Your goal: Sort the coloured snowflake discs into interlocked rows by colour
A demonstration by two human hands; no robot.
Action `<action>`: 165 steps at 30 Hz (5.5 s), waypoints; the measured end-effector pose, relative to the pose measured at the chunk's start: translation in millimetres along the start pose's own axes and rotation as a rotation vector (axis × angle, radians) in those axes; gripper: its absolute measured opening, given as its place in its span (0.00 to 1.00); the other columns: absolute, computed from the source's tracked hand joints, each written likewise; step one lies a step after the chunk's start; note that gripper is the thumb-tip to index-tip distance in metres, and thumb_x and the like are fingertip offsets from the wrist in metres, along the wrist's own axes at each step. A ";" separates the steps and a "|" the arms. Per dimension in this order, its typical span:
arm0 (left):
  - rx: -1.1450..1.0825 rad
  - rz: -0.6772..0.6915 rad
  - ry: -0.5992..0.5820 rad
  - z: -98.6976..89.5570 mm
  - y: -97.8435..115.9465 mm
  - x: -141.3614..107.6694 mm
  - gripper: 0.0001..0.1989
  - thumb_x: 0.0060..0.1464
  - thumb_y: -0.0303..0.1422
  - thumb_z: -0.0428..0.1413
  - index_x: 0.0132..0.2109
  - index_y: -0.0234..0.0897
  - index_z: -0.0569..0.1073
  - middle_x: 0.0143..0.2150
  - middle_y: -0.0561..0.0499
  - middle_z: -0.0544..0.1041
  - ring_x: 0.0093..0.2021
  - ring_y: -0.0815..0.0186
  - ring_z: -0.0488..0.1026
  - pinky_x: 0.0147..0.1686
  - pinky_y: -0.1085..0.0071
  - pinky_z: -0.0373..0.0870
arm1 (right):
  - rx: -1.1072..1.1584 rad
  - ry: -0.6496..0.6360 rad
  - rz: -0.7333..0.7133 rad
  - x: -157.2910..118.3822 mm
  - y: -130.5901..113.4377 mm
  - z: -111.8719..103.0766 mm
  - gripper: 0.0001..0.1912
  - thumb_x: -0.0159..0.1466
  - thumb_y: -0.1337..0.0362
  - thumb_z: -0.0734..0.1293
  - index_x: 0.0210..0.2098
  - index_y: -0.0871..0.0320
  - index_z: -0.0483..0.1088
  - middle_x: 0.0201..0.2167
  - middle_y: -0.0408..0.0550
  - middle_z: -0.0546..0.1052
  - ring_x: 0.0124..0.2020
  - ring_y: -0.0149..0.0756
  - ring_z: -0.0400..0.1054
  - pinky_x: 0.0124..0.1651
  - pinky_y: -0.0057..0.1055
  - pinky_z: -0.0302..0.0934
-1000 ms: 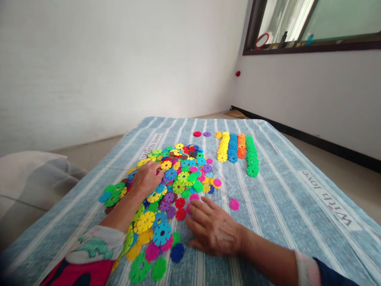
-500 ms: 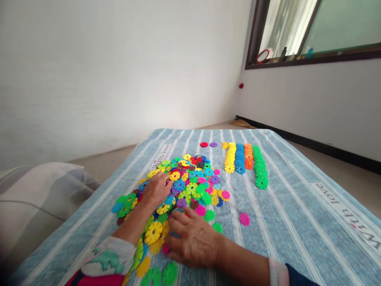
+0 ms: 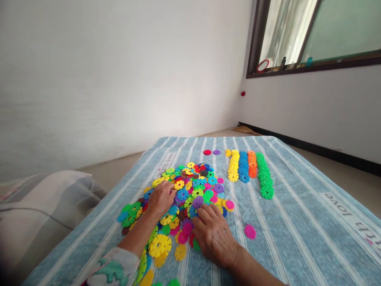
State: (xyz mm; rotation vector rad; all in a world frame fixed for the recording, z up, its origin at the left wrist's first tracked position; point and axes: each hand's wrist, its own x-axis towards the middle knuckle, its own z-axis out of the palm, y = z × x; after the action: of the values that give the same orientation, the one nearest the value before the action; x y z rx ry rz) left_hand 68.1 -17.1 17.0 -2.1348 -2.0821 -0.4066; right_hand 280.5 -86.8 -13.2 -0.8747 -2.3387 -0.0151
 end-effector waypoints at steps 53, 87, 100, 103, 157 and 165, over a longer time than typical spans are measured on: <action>-0.475 0.156 0.155 3.7 11.5 -2.4 0.07 0.46 0.31 0.56 0.25 0.37 0.66 0.25 0.55 0.69 0.29 0.68 0.66 0.33 0.72 0.62 | -0.025 0.073 0.051 -5.9 18.9 -6.9 0.15 0.67 0.69 0.57 0.24 0.58 0.64 0.24 0.45 0.66 0.29 0.34 0.57 0.34 0.32 0.48; -0.807 -0.141 0.225 0.5 -2.2 4.2 0.14 0.53 0.42 0.50 0.32 0.37 0.73 0.26 0.55 0.72 0.30 0.66 0.69 0.32 0.73 0.66 | 0.088 -0.036 -0.018 -7.9 1.7 -0.5 0.11 0.66 0.71 0.58 0.27 0.58 0.63 0.27 0.45 0.68 0.31 0.34 0.59 0.35 0.32 0.52; -1.019 -0.286 0.156 -0.8 4.9 5.7 0.14 0.49 0.44 0.54 0.34 0.36 0.71 0.24 0.58 0.69 0.16 0.70 0.71 0.16 0.77 0.64 | 0.021 0.015 -0.032 -4.2 3.7 3.4 0.10 0.65 0.70 0.58 0.26 0.58 0.62 0.26 0.45 0.68 0.31 0.34 0.58 0.35 0.32 0.51; -0.996 -0.272 0.135 -4.9 4.6 5.2 0.14 0.50 0.43 0.54 0.33 0.36 0.71 0.22 0.59 0.68 0.16 0.69 0.72 0.15 0.78 0.62 | 0.057 0.018 -0.028 -5.4 2.0 2.0 0.11 0.66 0.69 0.58 0.26 0.58 0.63 0.26 0.45 0.68 0.30 0.34 0.58 0.34 0.32 0.52; -0.718 -0.045 -0.496 -43.9 14.1 -63.0 0.06 0.47 0.34 0.53 0.31 0.37 0.71 0.19 0.58 0.69 0.17 0.68 0.71 0.16 0.77 0.60 | -0.006 0.005 0.114 4.7 -26.8 13.6 0.10 0.57 0.59 0.70 0.32 0.59 0.70 0.33 0.50 0.71 0.39 0.43 0.62 0.45 0.41 0.56; -0.837 -0.094 -0.425 -40.7 7.7 -58.1 0.05 0.48 0.33 0.52 0.32 0.36 0.69 0.21 0.59 0.68 0.18 0.69 0.71 0.19 0.76 0.65 | 0.037 0.116 0.034 4.5 -18.0 13.6 0.12 0.65 0.70 0.59 0.25 0.58 0.66 0.26 0.46 0.69 0.32 0.37 0.59 0.40 0.36 0.53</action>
State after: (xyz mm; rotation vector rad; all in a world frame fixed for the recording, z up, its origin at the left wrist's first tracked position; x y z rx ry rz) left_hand 71.0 -84.5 40.2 -2.7532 -2.5540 -1.0807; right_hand 259.6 -95.2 -17.9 -0.8725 -2.2091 -0.0083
